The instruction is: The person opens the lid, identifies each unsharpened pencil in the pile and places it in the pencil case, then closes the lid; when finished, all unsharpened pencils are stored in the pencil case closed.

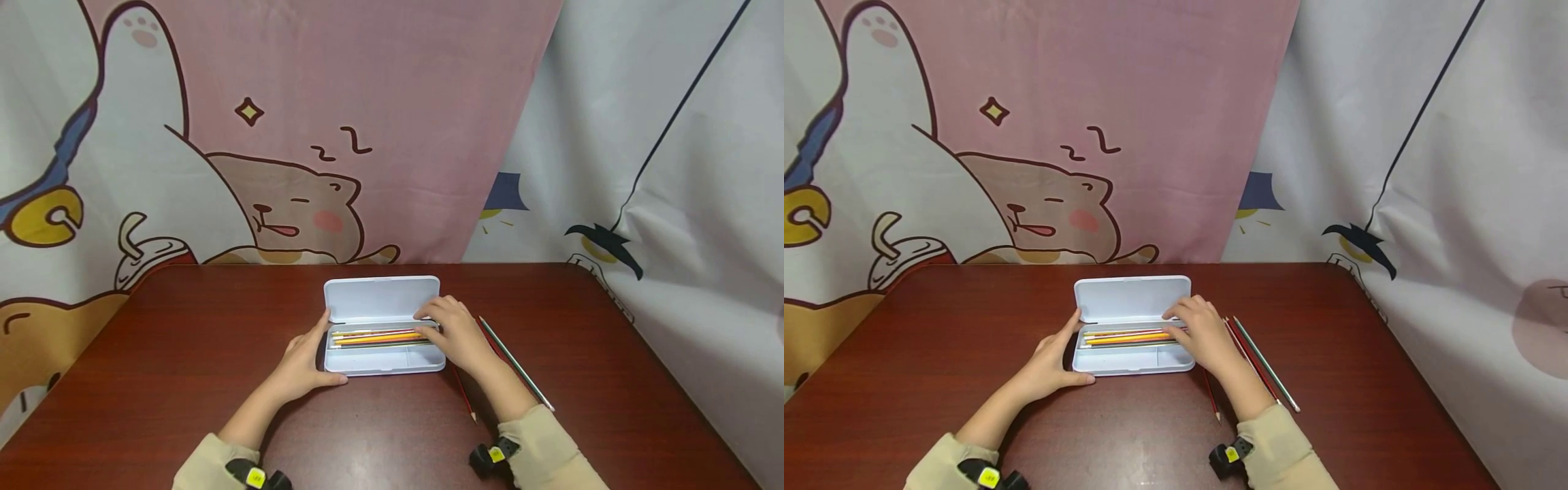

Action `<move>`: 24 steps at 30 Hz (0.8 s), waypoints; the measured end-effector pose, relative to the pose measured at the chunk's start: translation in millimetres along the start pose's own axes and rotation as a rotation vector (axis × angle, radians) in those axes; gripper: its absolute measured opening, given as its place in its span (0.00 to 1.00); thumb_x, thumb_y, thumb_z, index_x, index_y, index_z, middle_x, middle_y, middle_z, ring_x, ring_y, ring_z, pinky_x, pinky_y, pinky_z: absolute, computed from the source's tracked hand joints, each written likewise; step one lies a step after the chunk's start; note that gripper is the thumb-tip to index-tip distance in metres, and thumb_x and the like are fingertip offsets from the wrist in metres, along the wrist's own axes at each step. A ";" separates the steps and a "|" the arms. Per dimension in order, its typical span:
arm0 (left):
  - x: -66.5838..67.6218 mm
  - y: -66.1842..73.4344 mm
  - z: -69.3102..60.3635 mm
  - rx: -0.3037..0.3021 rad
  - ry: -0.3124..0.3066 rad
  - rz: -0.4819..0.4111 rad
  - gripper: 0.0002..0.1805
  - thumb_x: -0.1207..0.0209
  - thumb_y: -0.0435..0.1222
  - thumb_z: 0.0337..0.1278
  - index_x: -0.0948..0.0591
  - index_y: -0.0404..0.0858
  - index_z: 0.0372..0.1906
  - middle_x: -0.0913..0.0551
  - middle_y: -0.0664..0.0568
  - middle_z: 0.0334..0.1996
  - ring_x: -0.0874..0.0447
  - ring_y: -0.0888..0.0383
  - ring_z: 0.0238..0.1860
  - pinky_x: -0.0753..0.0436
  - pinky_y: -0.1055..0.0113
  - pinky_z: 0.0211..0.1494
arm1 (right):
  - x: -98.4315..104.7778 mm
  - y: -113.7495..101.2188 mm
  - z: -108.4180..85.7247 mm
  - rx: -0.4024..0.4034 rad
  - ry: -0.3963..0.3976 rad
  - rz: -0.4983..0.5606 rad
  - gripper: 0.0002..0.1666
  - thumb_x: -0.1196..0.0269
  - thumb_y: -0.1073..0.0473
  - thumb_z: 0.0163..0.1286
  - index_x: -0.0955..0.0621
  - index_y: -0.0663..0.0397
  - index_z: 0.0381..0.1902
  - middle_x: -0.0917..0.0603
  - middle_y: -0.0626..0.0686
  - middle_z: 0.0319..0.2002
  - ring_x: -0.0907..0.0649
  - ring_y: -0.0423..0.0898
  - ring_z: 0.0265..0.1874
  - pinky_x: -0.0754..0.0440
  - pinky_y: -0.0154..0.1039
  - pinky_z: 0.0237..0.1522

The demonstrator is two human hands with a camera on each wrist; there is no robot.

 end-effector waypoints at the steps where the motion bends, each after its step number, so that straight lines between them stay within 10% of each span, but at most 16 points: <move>1: 0.2 0.1 0.0 -0.001 0.000 -0.001 0.69 0.22 0.48 0.31 0.56 0.37 0.76 0.31 0.42 0.65 0.37 0.44 0.67 0.47 0.44 0.65 | 2.3 -0.4 1.7 0.006 0.008 0.011 0.12 0.28 0.62 0.55 0.16 0.53 0.38 0.19 0.46 0.39 0.25 0.44 0.39 0.30 0.45 0.44; 13: 0.6 0.1 -0.3 -0.010 0.013 -0.021 0.71 0.22 0.48 0.30 0.58 0.38 0.76 0.29 0.43 0.63 0.35 0.44 0.65 0.47 0.43 0.64 | 24.4 3.9 27.6 -0.033 -0.020 -0.007 0.27 0.32 0.54 0.62 0.22 0.57 0.58 0.26 0.55 0.59 0.29 0.52 0.59 0.35 0.54 0.59; 24: 0.3 -0.9 0.2 -0.001 0.013 -0.034 0.72 0.21 0.47 0.29 0.58 0.34 0.76 0.29 0.45 0.64 0.36 0.45 0.66 0.47 0.43 0.65 | 15.5 19.9 33.4 -0.181 -0.232 0.010 0.39 0.39 0.47 0.69 0.36 0.59 0.71 0.37 0.58 0.70 0.39 0.55 0.69 0.42 0.54 0.66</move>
Point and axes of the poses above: each hand's wrist, its own z-axis towards the middle knuckle, its own x-axis out of the back of the hand, y = z × x, the point moved 4 cm from there along z, towards the middle knuckle
